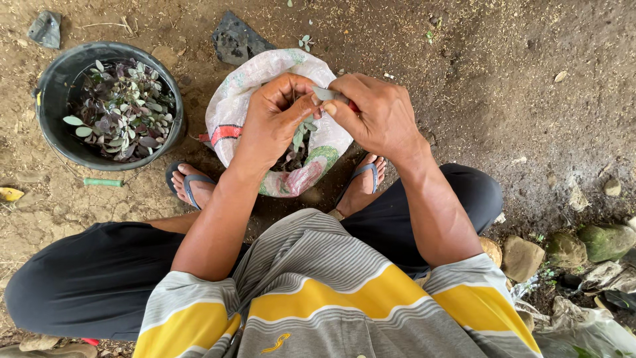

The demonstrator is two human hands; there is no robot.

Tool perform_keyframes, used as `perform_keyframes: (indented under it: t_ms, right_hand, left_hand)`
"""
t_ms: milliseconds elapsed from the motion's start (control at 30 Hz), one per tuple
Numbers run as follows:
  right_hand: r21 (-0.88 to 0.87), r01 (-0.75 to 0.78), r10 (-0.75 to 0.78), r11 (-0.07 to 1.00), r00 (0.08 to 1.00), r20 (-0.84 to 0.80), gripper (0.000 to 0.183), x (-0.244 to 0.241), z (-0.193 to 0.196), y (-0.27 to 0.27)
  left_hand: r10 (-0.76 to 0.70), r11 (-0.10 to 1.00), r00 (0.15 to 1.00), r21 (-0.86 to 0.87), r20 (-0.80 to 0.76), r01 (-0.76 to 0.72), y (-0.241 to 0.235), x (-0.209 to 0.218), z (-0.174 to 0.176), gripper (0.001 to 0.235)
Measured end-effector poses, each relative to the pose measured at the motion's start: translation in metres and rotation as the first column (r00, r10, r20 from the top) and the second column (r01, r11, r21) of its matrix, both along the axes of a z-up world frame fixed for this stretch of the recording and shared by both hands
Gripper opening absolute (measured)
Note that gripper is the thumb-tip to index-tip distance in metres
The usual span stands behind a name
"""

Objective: The person sits on the ground and uses pruning shears to trim leaves from plant stems taken from a sack. The trimmed leaves are placed into a nearby bucket while the stems are returned to the sack.

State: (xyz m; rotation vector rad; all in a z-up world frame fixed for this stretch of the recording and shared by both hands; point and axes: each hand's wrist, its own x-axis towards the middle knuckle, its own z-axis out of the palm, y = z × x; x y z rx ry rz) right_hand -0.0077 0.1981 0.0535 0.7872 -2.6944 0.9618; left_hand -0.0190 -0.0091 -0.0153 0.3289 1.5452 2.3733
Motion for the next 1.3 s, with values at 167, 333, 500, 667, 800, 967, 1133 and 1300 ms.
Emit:
perform_keyframes:
  t_ms: [167,333,500,667,800,967,1133,1300]
  right_hand:
    - [0.016,0.001,-0.001,1.0,1.0,0.004,0.034,-0.002,0.0,-0.003]
    - [0.0,-0.012,0.012,1.0,1.0,0.017,0.035,-0.003,-0.005,0.001]
    - [-0.033,-0.04,0.04,0.999,0.999,0.003,0.039,-0.009,-0.014,0.009]
    - [-0.282,0.001,0.035,0.959,0.992,0.125,0.034,-0.017,-0.016,0.026]
    - [-0.485,0.09,0.067,0.87,0.953,0.297,0.026,-0.009,-0.017,0.018]
    - [-0.518,-0.071,0.214,0.852,0.952,0.221,0.015,-0.007,-0.015,0.012]
    - [-0.489,-0.023,0.168,0.872,0.953,0.254,0.009,-0.005,-0.007,0.012]
    - [-0.444,-0.015,0.114,0.896,0.974,0.196,0.009,-0.004,-0.006,0.009]
  left_hand:
    - [0.007,1.0,1.0,-0.018,-0.001,-0.007,-0.001,0.002,0.004,0.009]
    - [-0.01,0.999,0.999,0.048,0.048,0.007,-0.001,0.004,0.004,0.01]
    - [-0.032,0.993,0.993,0.113,0.11,0.02,0.001,0.001,0.003,0.009]
    - [0.011,0.996,0.999,0.092,0.04,-0.015,-0.012,0.002,0.009,0.013]
    - [-0.046,0.996,0.997,0.077,0.057,0.042,-0.012,0.003,0.014,0.017]
    - [-0.137,0.986,0.989,0.104,0.06,0.131,-0.001,0.007,0.017,0.021]
    - [-0.058,0.998,0.998,-0.015,-0.028,0.057,0.004,0.01,0.022,0.019]
    - [0.106,0.949,0.936,-0.248,-0.336,-0.196,0.011,0.012,0.025,0.02]
